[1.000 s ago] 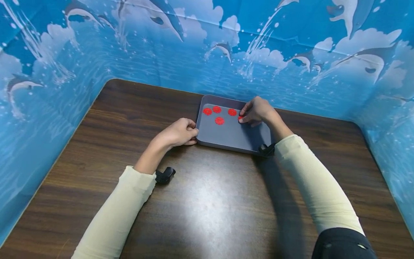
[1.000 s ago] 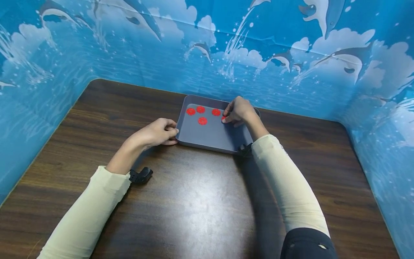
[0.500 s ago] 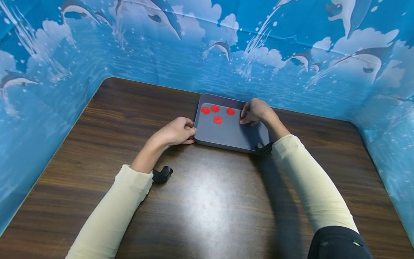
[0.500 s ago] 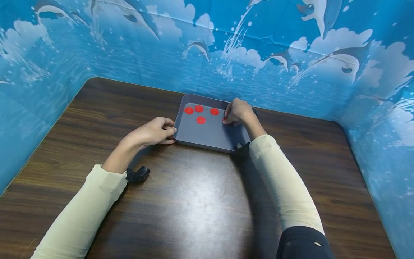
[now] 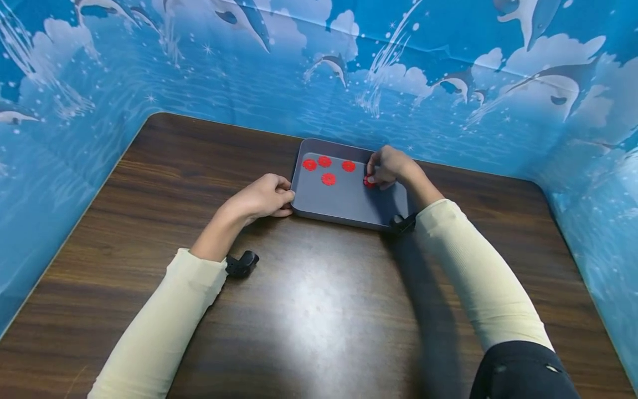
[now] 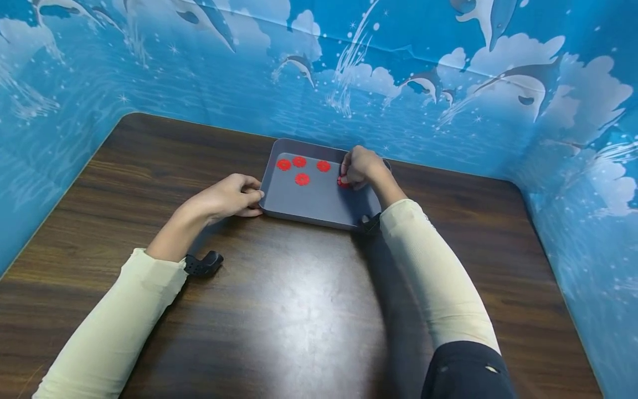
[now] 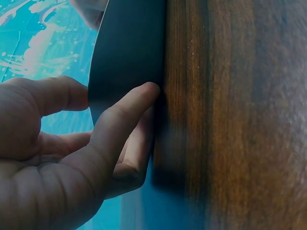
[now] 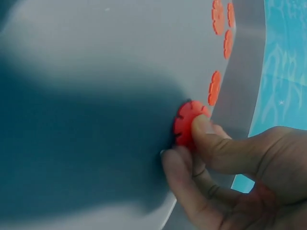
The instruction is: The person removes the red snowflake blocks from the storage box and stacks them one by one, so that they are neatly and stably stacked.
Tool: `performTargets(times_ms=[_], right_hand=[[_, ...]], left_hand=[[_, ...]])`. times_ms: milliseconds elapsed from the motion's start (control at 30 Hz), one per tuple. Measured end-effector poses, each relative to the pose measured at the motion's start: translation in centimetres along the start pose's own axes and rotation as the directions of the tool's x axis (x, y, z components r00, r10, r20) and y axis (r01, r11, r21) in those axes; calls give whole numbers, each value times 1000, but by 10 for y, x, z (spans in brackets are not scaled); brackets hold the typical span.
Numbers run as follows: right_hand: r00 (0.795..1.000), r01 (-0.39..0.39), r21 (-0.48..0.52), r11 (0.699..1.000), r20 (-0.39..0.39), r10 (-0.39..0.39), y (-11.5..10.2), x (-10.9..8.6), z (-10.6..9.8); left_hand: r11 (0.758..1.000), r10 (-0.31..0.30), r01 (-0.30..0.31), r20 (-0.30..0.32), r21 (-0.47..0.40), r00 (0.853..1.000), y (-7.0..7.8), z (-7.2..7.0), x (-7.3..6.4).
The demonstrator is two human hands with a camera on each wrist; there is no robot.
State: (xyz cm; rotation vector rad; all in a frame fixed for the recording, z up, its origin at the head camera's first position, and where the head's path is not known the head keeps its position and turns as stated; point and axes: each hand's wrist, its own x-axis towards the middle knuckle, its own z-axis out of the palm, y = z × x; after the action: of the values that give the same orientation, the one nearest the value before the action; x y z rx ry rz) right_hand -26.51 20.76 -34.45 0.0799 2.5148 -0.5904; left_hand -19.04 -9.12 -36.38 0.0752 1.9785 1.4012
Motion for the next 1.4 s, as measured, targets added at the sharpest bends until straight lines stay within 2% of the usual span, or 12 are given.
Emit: performTargets(times_ms=[167, 333, 500, 700, 967, 1200, 1400], right_hand=[[1000, 22, 124, 992, 6, -23, 8, -7, -7], [1000, 20, 200, 980, -4, -19, 18, -16, -13], [1000, 18, 229, 973, -14, -16, 26, -24, -21], [1000, 31, 207, 978, -8, -30, 42, -36, -40], [1000, 13, 113, 993, 13, -15, 83, -54, -68], [999, -34, 222, 974, 28, 29, 129, -67, -67], [997, -65, 274, 959, 68, 48, 153, -69, -55]], left_hand=[[1000, -5, 5, -8, 1, 1000, 2, 1, -1], [1000, -3, 3, -13, 13, 1000, 2, 3, -1], [1000, -13, 13, -20, 16, 1000, 2, 2, 0], [1000, -17, 17, -23, 16, 1000, 3, 2, -2], [1000, -14, 14, -19, 10, 1000, 3, 3, 3], [1000, -24, 25, -21, 16, 999, 5, 4, 3], [999, -19, 20, -24, 33, 1000, 6, 5, 2]])
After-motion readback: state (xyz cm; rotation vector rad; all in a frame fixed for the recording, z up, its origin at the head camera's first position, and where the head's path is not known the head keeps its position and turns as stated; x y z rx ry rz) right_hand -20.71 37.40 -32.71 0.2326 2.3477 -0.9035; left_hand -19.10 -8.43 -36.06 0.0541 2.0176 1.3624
